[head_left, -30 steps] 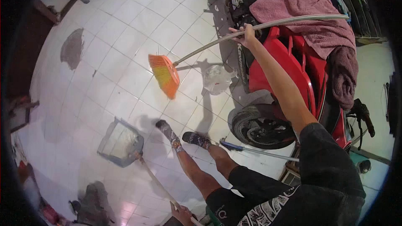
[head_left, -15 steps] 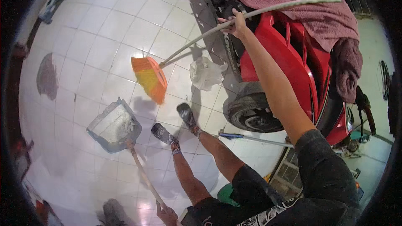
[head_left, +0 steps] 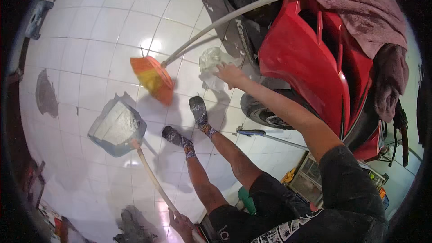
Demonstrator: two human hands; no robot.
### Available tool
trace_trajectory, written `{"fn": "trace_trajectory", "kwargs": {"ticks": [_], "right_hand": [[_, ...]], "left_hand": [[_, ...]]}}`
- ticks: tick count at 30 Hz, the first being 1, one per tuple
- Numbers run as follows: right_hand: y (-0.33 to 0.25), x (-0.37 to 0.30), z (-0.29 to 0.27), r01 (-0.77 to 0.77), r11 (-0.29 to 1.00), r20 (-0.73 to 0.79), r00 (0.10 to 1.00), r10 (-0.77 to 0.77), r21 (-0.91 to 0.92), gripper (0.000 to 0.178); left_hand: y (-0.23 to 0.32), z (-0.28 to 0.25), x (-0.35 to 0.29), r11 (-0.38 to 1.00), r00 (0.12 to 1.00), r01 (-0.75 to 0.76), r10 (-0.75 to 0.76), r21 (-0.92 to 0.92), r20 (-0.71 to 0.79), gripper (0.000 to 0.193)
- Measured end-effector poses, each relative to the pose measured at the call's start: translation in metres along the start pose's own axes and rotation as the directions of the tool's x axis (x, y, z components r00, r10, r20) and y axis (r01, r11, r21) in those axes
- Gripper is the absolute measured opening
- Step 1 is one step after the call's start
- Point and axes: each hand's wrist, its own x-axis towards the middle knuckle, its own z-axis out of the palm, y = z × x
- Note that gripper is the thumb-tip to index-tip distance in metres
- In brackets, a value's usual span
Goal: The person closes a door, sweeps debris from the floor into a dustpan using a broom, and covers the dustpan with a plastic bag.
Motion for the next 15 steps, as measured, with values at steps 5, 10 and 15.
{"fn": "trace_trajectory", "kwargs": {"ticks": [5, 10, 15], "right_hand": [[0.028, 0.022, 0.069, 0.18, 0.924, 0.206, 0.972, -0.114, -0.338, 0.031], [0.036, -0.021, 0.033, -0.088, 0.937, 0.143, 0.989, 0.041, 0.338, 0.028], [0.037, -0.062, 0.01, -0.187, 0.806, 0.122, 0.982, 0.143, 0.562, 0.033]], "left_hand": [[-0.031, -0.002, 0.003, 0.999, 0.999, -0.02, 0.022, 0.033, -0.041, 0.052], [-0.016, 0.003, -0.021, 0.999, 0.999, 0.021, -0.022, -0.042, -0.036, 0.05], [-0.007, 0.012, -0.037, 1.0, 1.0, -0.007, 0.007, 0.022, 0.027, 0.052]]}}
